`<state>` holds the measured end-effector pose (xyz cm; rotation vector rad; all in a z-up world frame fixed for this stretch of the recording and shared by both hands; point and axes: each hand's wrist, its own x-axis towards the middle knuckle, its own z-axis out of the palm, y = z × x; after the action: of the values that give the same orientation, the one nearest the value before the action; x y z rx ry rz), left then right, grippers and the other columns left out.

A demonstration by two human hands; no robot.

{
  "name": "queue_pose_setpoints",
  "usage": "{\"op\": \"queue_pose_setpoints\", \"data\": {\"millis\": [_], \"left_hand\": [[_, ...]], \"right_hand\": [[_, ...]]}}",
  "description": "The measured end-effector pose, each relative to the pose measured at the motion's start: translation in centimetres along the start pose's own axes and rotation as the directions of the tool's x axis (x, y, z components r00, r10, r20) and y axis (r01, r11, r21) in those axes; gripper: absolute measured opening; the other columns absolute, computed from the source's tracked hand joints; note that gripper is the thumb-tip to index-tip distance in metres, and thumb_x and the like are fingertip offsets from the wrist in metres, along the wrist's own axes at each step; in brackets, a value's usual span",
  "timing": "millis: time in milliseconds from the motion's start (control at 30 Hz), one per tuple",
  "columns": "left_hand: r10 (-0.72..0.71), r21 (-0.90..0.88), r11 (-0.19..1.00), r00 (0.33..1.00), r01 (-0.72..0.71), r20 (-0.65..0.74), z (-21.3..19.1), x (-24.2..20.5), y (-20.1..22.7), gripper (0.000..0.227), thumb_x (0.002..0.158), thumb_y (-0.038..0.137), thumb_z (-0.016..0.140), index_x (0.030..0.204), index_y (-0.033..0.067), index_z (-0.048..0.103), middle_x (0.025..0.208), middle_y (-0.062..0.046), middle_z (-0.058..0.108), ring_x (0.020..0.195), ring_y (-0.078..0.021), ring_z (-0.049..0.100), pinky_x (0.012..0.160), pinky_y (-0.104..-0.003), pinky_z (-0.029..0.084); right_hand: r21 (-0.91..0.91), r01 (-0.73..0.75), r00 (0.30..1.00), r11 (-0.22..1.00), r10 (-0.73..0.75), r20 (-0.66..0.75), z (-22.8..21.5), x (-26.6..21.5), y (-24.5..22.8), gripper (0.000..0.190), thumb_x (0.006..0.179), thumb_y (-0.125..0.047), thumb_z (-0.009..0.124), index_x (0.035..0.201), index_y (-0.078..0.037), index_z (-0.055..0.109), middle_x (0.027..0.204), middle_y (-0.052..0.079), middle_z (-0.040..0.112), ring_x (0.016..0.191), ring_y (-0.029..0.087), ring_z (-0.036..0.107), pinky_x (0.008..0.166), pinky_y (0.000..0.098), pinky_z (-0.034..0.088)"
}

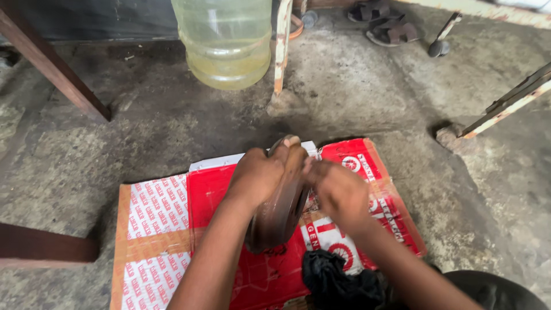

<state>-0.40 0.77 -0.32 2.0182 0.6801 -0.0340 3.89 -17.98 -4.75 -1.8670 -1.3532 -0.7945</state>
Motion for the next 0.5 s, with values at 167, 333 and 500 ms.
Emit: {"op": "queue_pose_setpoints", "data": {"millis": [167, 333, 500], "left_hand": [[0.023, 0.005, 1.000, 1.000, -0.023, -0.012, -0.1, 0.8, 0.1, 0.080, 0.091, 0.066, 0.052, 0.100, -0.0105, 0.072, 0.099, -0.034, 0.071, 0.101, -0.0428, 0.072, 0.088, -0.047, 0.054], [-0.027, -0.041, 0.999, 0.999, 0.028, 0.033, 0.1, 0.0, -0.3, 0.082, 0.090, 0.067, 0.051, 0.095, -0.0112, 0.075, 0.090, -0.033, 0.075, 0.092, -0.0405, 0.077, 0.083, -0.047, 0.056], [-0.020, -0.095, 0.995, 1.000, 0.022, 0.020, -0.4, 0.1, -0.2, 0.078, 0.090, 0.065, 0.053, 0.096, -0.0101, 0.074, 0.089, -0.030, 0.075, 0.090, -0.0390, 0.078, 0.080, -0.047, 0.058]], "right_hand": [[0.045, -0.055, 0.997, 0.997, 0.057, -0.043, 0.6, 0.0, -0.7, 0.027, 0.085, 0.010, 0.067, 0.110, -0.001, 0.072, 0.111, 0.015, 0.073, 0.104, 0.029, 0.074, 0.093, 0.0371, 0.061], [-0.067, -0.122, 0.992, 0.990, 0.124, 0.036, 0.6, -0.2, 0.6, 0.036, 0.078, 0.013, 0.064, 0.110, -0.002, 0.074, 0.113, 0.016, 0.074, 0.103, 0.033, 0.072, 0.091, 0.0393, 0.058], [0.057, 0.035, 0.999, 0.998, -0.034, -0.025, 0.0, -0.8, -1.3, 0.029, 0.085, 0.010, 0.062, 0.110, -0.003, 0.069, 0.115, 0.013, 0.071, 0.111, 0.031, 0.073, 0.097, 0.0384, 0.062]]}}
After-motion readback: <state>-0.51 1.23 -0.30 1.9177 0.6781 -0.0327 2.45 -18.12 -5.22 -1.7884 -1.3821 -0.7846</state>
